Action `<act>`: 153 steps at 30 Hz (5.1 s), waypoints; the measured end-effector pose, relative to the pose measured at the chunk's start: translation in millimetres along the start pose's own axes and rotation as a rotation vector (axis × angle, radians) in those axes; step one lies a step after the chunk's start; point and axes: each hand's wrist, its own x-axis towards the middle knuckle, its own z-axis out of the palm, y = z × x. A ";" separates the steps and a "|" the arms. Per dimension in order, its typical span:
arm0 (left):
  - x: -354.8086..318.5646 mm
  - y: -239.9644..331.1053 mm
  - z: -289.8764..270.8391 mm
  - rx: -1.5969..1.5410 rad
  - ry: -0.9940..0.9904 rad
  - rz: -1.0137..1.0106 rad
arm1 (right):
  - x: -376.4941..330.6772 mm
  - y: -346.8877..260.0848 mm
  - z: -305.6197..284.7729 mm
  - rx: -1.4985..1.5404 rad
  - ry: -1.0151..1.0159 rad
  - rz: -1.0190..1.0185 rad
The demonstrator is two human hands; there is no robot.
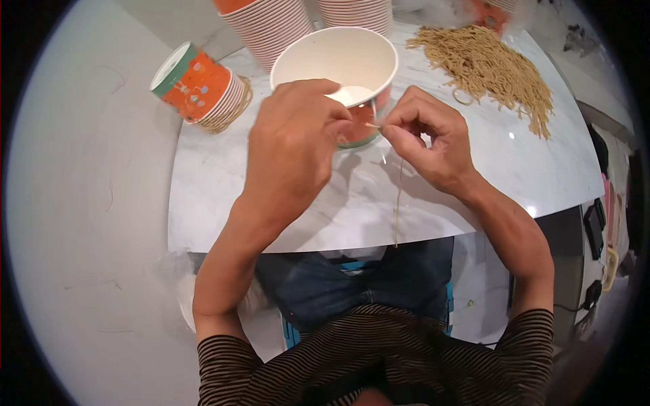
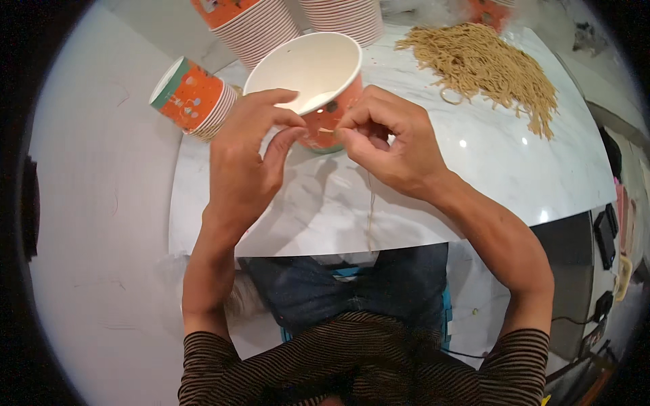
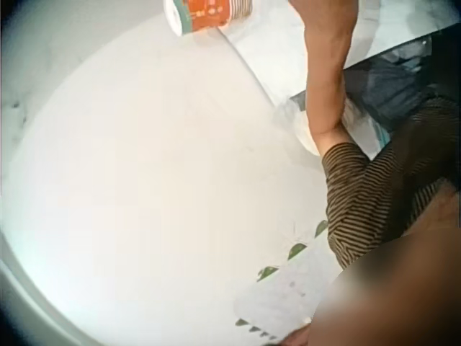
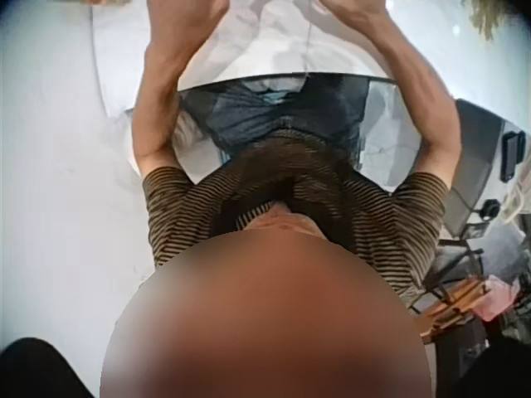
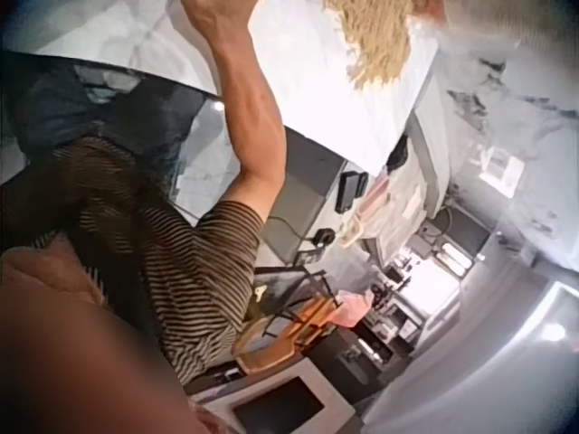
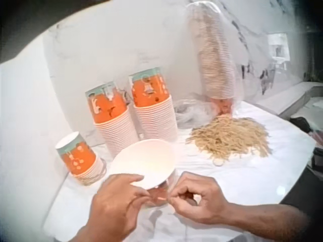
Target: Manually attaching rubber bands to paper bowls and organizing paper cups for packaging.
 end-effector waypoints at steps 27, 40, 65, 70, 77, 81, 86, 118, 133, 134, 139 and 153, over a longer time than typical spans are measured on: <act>9.6 20.3 6.0 -0.096 -0.146 -0.347 | 1.2 4.8 2.1 -0.174 0.102 -0.074; 7.4 13.4 10.2 -0.121 -0.102 -0.278 | 1.7 7.6 4.5 -0.176 0.119 -0.079; 12.7 23.0 2.5 -0.174 -0.175 -0.311 | 1.8 6.3 5.1 -0.165 0.125 -0.073; 15.3 20.0 -3.5 -0.104 -0.204 -0.298 | 0.7 6.8 5.0 -0.177 0.119 -0.077; 26.4 12.6 -6.7 -0.205 -0.265 -0.313 | 0.6 6.5 4.2 -0.179 0.118 -0.074; 35.3 3.9 -10.1 -0.278 -0.398 -0.338 | 2.6 5.5 5.0 -0.177 0.119 -0.081; 45.0 -0.5 -10.0 -0.238 -0.474 -0.313 | 2.9 8.6 5.9 -0.176 0.135 -0.091; 45.4 -0.3 -7.9 -1.088 -0.037 -0.431 | 7.5 -2.0 -3.5 0.333 -0.200 0.476; 55.6 6.9 9.8 -0.653 -0.162 -0.550 | 6.6 3.2 -11.3 0.355 -0.059 0.325; 55.8 6.5 9.8 -0.652 -0.161 -0.549 | 6.6 2.0 -10.1 0.245 -0.021 0.282; 56.4 3.9 9.0 -0.631 -0.192 -0.546 | 5.0 -10.3 -8.6 0.129 0.094 0.246; 54.8 1.8 13.0 -0.625 -0.260 -0.438 | 7.9 4.3 -7.6 -0.233 0.144 0.036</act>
